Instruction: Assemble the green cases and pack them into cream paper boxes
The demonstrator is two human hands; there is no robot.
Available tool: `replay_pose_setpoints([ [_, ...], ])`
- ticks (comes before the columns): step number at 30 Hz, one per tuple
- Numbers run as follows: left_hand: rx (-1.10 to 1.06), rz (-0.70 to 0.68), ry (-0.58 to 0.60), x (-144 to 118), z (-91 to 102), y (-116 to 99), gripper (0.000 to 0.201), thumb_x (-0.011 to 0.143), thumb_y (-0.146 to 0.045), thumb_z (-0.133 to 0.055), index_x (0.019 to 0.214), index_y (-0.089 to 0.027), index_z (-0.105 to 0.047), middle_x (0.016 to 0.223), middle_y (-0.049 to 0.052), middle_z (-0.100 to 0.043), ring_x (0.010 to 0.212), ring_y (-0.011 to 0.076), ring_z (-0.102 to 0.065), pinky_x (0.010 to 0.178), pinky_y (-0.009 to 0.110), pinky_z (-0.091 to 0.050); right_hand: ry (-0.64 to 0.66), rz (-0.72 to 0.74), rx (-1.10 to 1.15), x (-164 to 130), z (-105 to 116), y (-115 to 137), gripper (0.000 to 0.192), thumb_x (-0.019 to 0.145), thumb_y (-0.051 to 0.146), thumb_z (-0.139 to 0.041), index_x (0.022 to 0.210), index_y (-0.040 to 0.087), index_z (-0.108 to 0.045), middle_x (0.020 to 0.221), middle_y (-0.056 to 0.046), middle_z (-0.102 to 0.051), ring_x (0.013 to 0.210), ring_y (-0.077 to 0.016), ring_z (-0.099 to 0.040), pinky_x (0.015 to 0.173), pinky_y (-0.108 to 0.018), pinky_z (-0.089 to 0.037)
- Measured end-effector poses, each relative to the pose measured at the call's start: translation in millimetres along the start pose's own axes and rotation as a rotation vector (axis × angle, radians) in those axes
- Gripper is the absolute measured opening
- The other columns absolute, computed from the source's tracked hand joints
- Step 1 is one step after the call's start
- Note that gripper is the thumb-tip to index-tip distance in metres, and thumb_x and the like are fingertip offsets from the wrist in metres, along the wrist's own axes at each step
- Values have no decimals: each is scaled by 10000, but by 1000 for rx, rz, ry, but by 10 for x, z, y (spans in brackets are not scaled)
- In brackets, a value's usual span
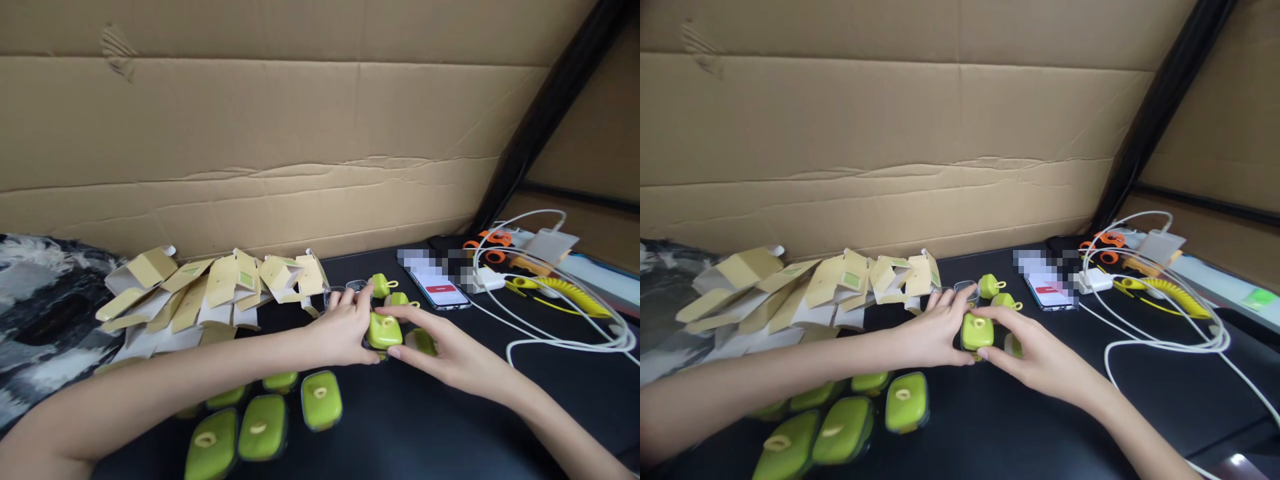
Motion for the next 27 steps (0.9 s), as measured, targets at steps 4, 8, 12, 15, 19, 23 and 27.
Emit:
replay_pose_setpoints([
  [4,14,0,-2,10,-4,6,1026,663,-357,-800,1435,-112,-170,1470,247,-322,1295,427,-358,1042,538,-267,17,27,-79,5,-14,20,383,884,299,-577,1255,206,-555,1197,-110,-674,1016,-247,-665,845,-400,-561],
  [8,20,-16,-18,11,1,3,995,653,-365,-804,1424,-155,-211,1468,221,-341,1281,424,-373,1032,546,-270,28,61,-144,4,-20,61,358,889,261,-558,1245,223,-549,1148,-101,-681,856,-226,-685,723,-369,-576],
  [12,11,-6,-28,1,10,4,985,661,-378,-797,1422,-139,-220,1422,225,-400,1253,419,-402,1000,527,-309,36,75,-197,-6,-34,65,338,899,220,-545,1236,226,-526,1088,-99,-692,794,-218,-687,693,-367,-572],
  [15,16,-5,-27,-4,5,1,966,673,-378,-790,1418,-122,-232,1407,227,-417,1240,409,-412,997,509,-313,44,91,-234,-3,-61,64,322,908,210,-542,1229,224,-514,1136,-110,-677,889,-238,-682,744,-393,-570],
  [19,36,-13,-19,-6,-3,-2,948,692,-387,-780,1417,-96,-241,1424,228,-401,1236,398,-413,1020,492,-289,64,129,-293,11,-101,68,307,907,186,-545,1213,197,-529,1192,-130,-657,1124,-282,-598,904,-469,-513],
  [23,55,-3,-6,-6,8,-6,955,690,-390,-788,1418,-100,-241,1392,222,-437,1233,398,-419,1011,490,-291,95,147,-353,30,-116,98,307,893,207,-584,1196,159,-569,1165,-148,-658,1137,-306,-582,931,-506,-491],
  [27,59,7,8,4,12,-27,1007,688,-394,-794,1435,-64,-204,1333,232,-492,1231,391,-427,1018,476,-282,123,143,-402,78,-121,154,332,841,223,-663,1162,162,-603,1054,-125,-672,1014,-307,-625,867,-505,-514],
])
Point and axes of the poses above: each hand's wrist, its own x-axis towards the middle knuckle, its own z-axis out of the back of the hand, y = z × x, the point moved 6 cm from there along x, towards the middle knuckle
